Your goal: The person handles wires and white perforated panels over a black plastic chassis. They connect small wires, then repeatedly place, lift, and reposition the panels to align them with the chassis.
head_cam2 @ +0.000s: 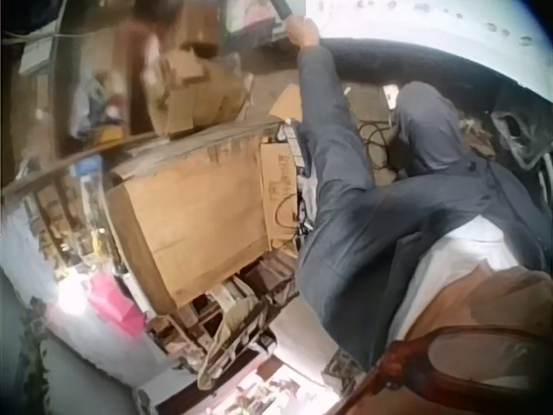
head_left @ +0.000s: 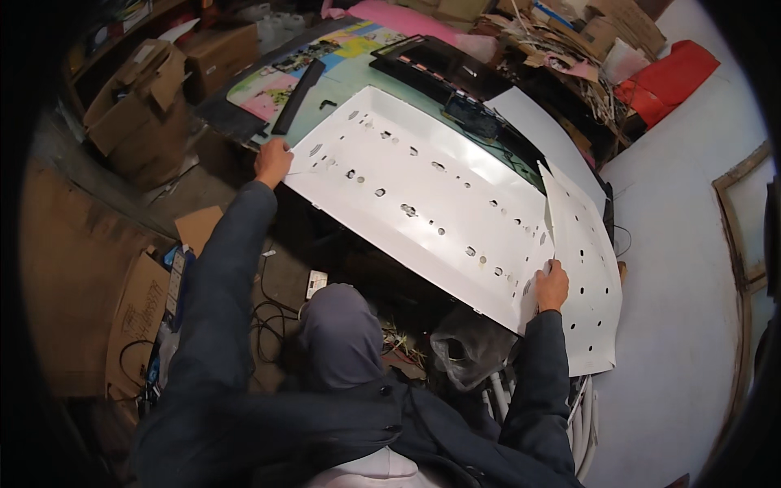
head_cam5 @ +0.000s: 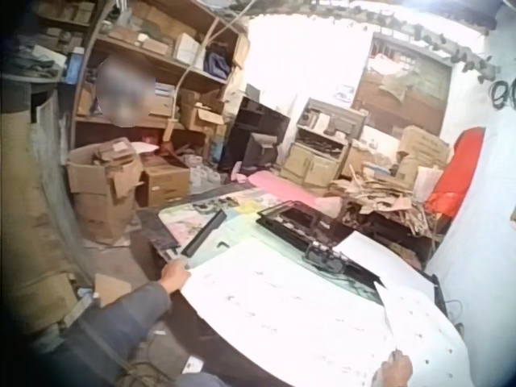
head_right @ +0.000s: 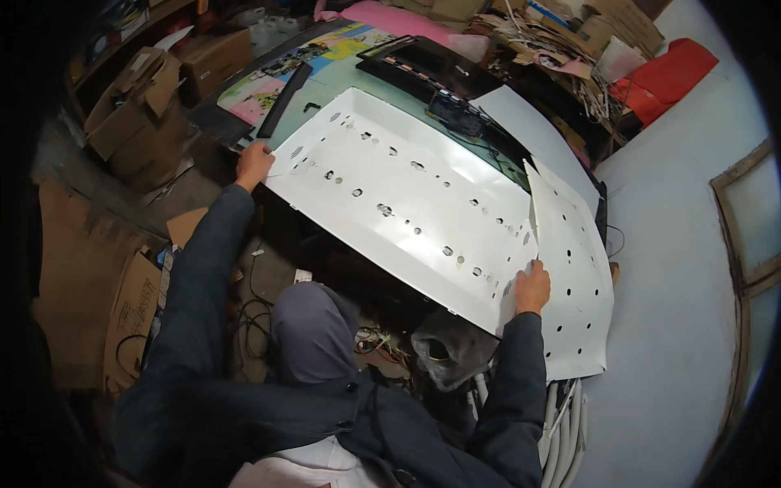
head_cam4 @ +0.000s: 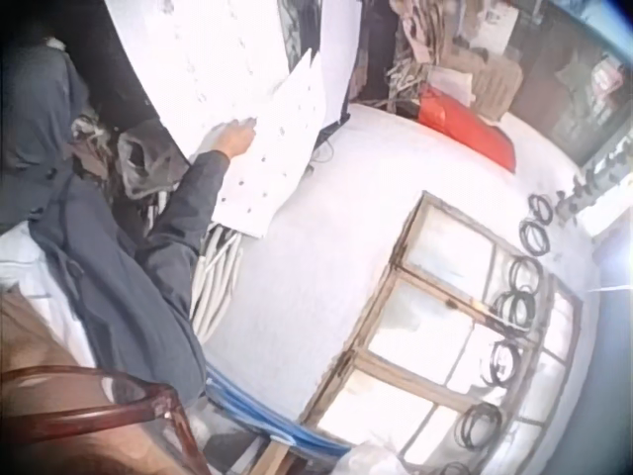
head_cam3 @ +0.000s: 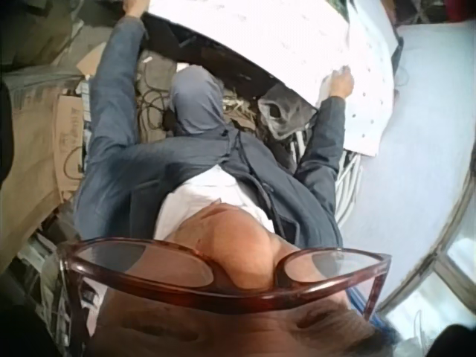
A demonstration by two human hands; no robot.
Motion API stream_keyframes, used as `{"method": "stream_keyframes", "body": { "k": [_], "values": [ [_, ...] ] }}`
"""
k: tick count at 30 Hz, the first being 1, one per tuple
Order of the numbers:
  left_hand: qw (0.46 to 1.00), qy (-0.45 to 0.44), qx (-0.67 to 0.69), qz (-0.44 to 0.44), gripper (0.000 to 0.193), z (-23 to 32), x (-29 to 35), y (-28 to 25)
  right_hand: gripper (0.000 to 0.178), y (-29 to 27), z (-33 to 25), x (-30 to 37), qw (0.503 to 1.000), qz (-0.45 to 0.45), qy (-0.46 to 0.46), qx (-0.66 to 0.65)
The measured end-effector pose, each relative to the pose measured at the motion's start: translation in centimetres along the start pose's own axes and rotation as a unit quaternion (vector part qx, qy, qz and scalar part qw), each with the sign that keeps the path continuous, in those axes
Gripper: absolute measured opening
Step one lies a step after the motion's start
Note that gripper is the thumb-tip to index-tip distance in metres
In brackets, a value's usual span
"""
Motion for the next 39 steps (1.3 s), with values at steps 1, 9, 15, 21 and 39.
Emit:
{"method": "stream_keyframes", "body": {
  "k": [1,9,15,21,39],
  "values": [
    [1.000,-0.014,0.004,-0.006,0.020,-0.1,0.0,0.0,0.044,0.0,0.0,-0.1,1.000,-0.002,0.006,-0.007],
    [1.000,-0.025,0.015,-0.002,0.020,-0.7,0.0,0.4,0.045,0.5,1.0,-0.2,0.998,-0.009,0.021,-0.052],
    [0.999,-0.025,0.024,0.002,0.020,-0.8,-0.3,0.7,0.044,0.3,0.9,-0.2,0.998,-0.007,0.015,-0.068],
    [1.000,-0.021,0.023,0.000,0.020,-1.1,-0.4,0.8,0.045,0.4,0.6,-0.1,0.998,-0.007,0.015,-0.066],
    [0.998,0.029,0.046,-0.014,0.021,-0.5,-0.7,0.1,0.047,0.3,0.5,-0.2,0.996,-0.016,0.020,-0.086]
  ]
}}
Point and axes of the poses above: each hand's wrist, its own x-axis away from the middle knuckle, its own y-axis out of the palm, z = x × y, the point moved 3 cm from there along -x, towards the middle knuckle, and after that the axes turned 15 degrees about z, right-handed, at the moved point
